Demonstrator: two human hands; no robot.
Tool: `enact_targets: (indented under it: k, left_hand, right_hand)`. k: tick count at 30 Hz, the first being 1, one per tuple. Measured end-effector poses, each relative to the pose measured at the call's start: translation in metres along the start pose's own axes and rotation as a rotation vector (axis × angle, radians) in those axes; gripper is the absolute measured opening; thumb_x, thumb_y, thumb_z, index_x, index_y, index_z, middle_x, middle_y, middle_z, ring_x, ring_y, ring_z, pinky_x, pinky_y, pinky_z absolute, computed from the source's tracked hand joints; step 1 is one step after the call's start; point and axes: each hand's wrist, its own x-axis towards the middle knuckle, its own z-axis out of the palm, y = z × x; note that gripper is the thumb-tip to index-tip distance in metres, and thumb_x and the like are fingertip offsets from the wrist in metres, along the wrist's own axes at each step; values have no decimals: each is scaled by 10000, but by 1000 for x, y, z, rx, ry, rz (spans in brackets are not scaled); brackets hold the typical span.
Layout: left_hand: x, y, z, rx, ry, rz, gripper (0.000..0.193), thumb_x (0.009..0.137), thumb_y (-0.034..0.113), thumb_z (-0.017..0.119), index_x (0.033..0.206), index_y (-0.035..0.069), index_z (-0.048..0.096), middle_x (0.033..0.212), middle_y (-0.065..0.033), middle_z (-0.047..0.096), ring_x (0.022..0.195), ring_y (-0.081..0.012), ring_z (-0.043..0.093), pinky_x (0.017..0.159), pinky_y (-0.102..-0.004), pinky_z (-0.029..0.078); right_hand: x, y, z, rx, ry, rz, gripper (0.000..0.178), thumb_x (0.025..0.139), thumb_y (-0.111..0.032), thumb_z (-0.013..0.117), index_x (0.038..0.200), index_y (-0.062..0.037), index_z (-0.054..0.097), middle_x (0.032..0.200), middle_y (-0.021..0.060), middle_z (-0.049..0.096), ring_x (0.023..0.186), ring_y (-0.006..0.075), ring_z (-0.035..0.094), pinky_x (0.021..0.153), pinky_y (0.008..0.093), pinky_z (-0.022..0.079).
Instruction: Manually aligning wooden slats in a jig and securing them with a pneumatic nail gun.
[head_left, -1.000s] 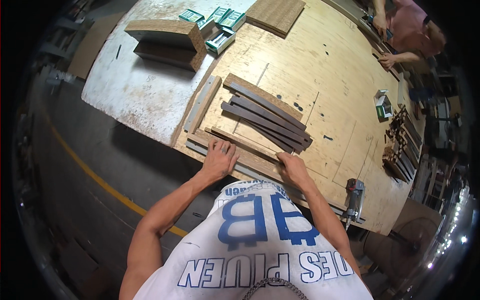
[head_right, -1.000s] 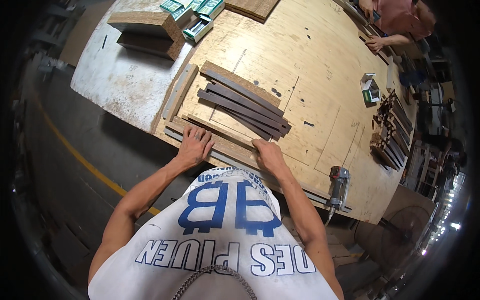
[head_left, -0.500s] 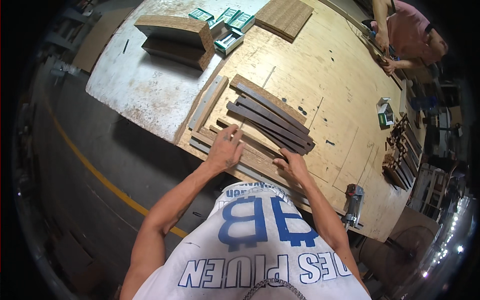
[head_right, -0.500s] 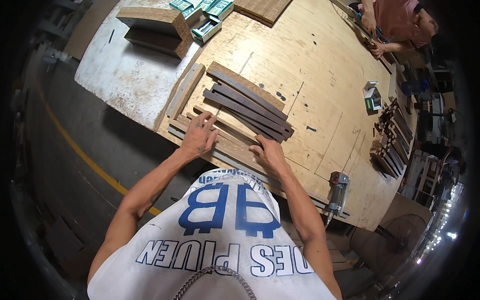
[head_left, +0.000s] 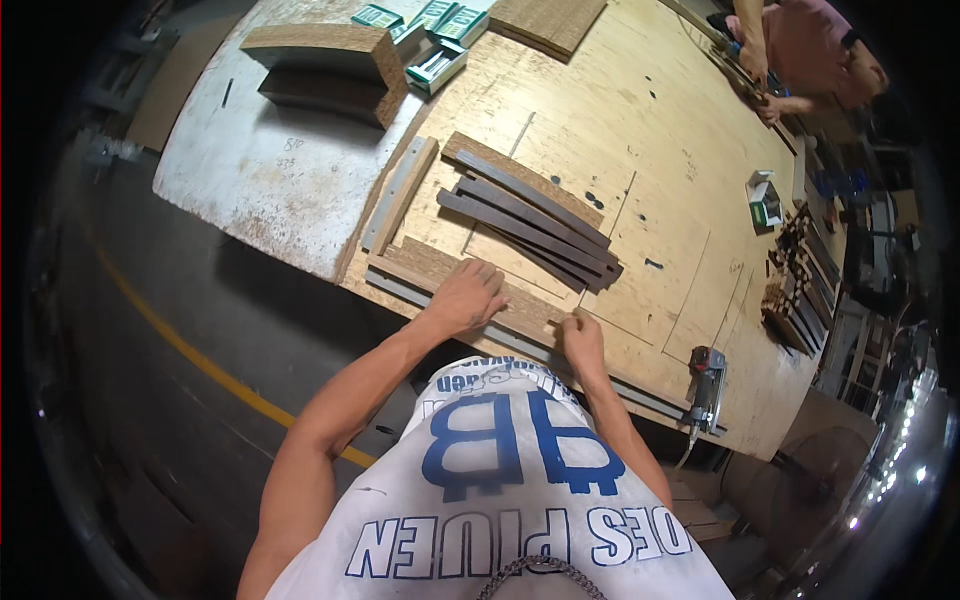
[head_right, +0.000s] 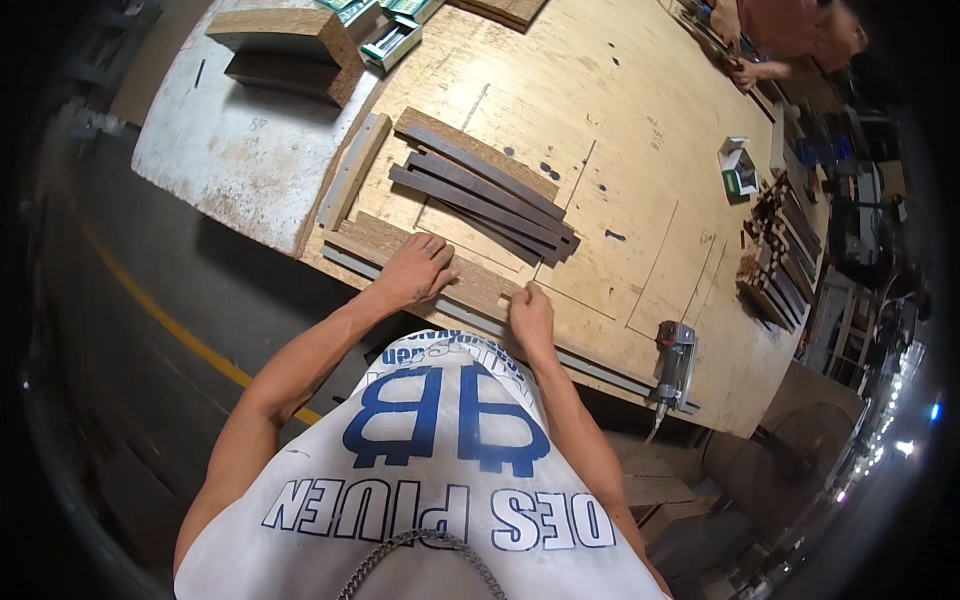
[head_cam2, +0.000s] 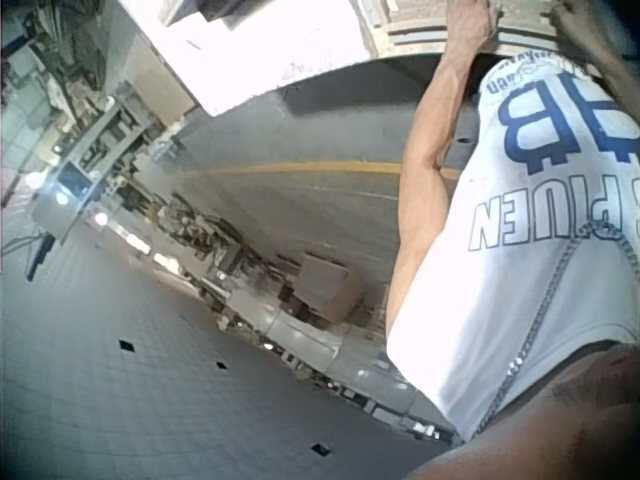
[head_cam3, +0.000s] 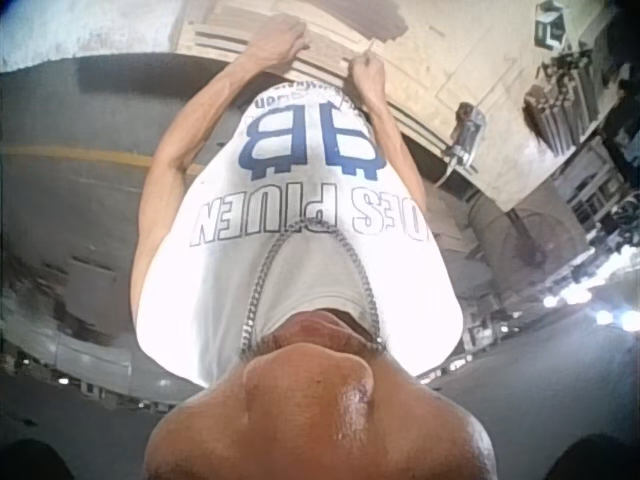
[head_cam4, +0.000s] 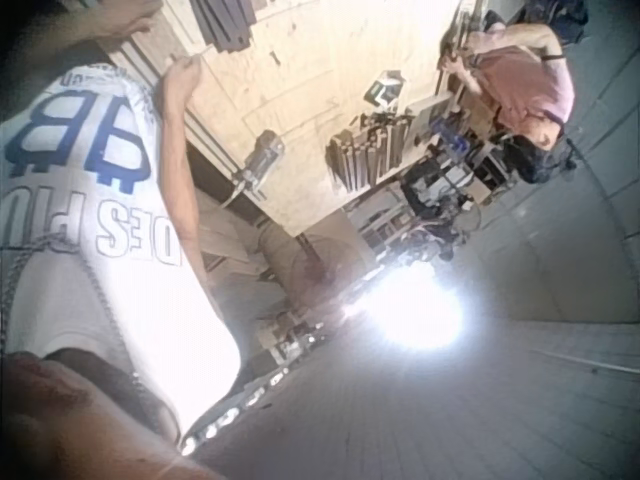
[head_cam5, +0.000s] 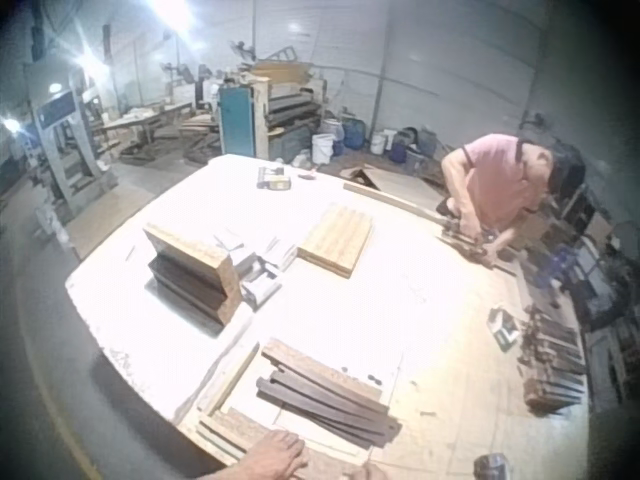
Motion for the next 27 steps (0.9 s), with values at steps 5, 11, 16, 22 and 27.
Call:
enact_targets:
  k: [5,11,16,22,27]
  left_hand:
    - [-6,-13,1,91,55,49,382,993,369,582,1086,4,646,1078,-162,632,1082,-342,557,1016,-440,422]
    - [-9,-19,-4,57,3,92,371,1007,352,561,1140,9,613,1111,-155,609,1081,-340,549,1015,-444,419]
    - [-9,-17,-2,73,62,62,327,1000,312,577,1122,12,612,1098,-158,604,1067,-349,550,1004,-454,426]
    - [-17,-47,-12,180,74,139,196,952,199,592,1007,11,605,989,-151,601,991,-370,565,934,-464,442]
    - [-25,-56,-39,226,64,0,260,982,175,577,1180,9,607,1121,-196,604,1077,-386,564,1006,-500,420]
  right_hand:
    - [13,-21,12,91,-58,153,327,945,-162,552,1071,110,681,839,148,712,775,219,681,720,331,522]
    - [16,-37,-15,361,-306,418,220,877,-107,553,708,22,608,625,37,555,597,167,503,577,369,405]
    - [25,-27,-11,348,-314,384,202,840,-78,538,684,21,621,652,84,588,637,170,521,610,337,411]
    - [22,-19,-5,295,-366,289,180,822,-86,573,690,27,622,665,106,615,628,203,523,606,379,433]
    - [16,-39,-8,150,-377,300,402,856,-188,549,1040,137,699,1068,385,677,1064,497,679,927,506,531]
